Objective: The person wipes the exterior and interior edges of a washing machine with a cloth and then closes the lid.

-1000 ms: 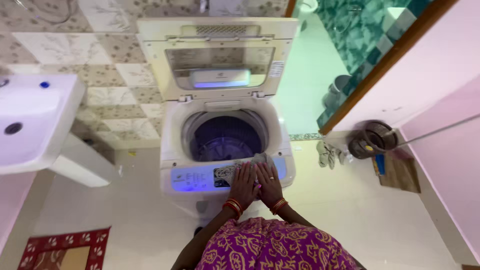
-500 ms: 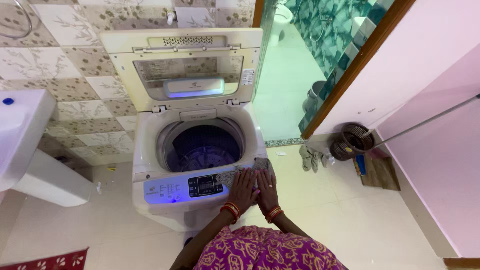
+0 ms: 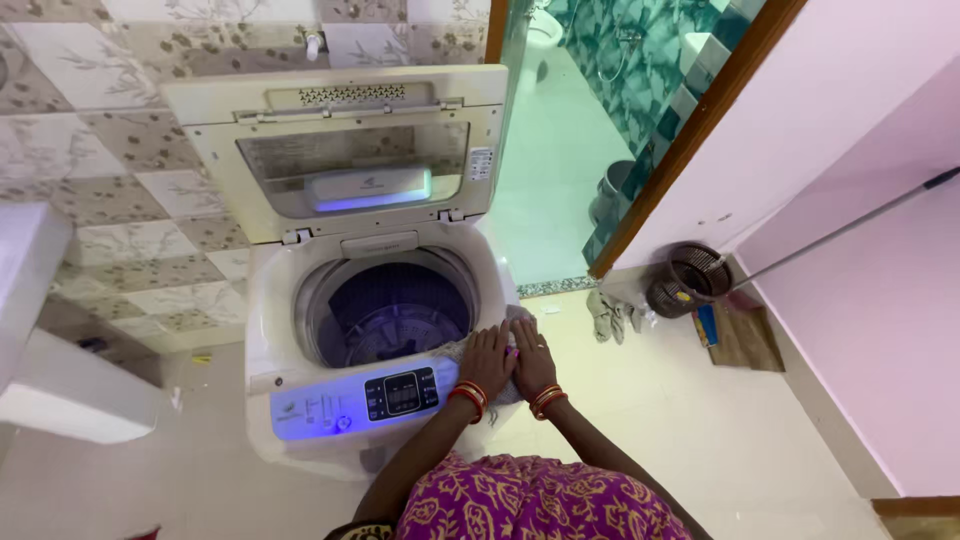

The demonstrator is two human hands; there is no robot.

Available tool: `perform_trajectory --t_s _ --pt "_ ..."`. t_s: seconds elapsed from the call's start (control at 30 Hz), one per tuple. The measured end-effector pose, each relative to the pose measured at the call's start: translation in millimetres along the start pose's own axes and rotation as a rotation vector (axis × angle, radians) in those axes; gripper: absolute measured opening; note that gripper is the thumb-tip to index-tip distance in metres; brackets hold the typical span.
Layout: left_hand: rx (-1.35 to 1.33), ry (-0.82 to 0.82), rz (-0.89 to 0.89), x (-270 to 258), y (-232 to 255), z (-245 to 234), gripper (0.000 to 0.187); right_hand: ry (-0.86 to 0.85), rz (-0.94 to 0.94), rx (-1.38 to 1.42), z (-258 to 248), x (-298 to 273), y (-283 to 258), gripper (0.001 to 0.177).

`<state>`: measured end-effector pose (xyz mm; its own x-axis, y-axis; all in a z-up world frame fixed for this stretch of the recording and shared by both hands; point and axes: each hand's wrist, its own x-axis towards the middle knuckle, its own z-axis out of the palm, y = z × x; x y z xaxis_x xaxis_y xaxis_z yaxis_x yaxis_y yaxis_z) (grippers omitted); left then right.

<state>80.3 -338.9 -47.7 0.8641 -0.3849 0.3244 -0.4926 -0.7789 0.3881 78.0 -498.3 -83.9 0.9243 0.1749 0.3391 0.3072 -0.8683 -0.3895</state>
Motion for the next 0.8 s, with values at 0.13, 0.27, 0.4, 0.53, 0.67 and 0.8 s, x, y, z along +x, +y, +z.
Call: perform_trajectory --t_s 0.13,0.27,0.4,0.53,0.67,0.8 --pt "0.016 0.036 0.009 11.2 1.1 -1.3 0.064 0.027 -0.015 0.085 -4.3 11.5 2.3 0.06" --pt "0.03 -0.001 -0.059 21.3 -1.9 8.8 0.06 -0.127 0.157 0.182 -6.0 28.3 7.9 0.058" --pt "0.074 0.184 -0.007 36.1 -8.0 15.3 0.055 -0.081 0.06 0.146 -6.1 49.6 15.7 0.054" --pt "0.127 0.305 0.018 53.9 -7.0 0.4 0.061 -0.064 -0.067 0.039 -14.2 61.1 14.0 0.057" --pt "-0.074 -0.044 -0.088 53.0 -11.9 1.6 0.035 -0.018 0.269 -0.047 -15.6 52.6 -6.3 0.048" --pt "-0.024 -0.032 -0.061 53.8 -30.9 33.0 0.024 0.087 0.143 -0.291 -3.1 49.3 -19.8 0.03"
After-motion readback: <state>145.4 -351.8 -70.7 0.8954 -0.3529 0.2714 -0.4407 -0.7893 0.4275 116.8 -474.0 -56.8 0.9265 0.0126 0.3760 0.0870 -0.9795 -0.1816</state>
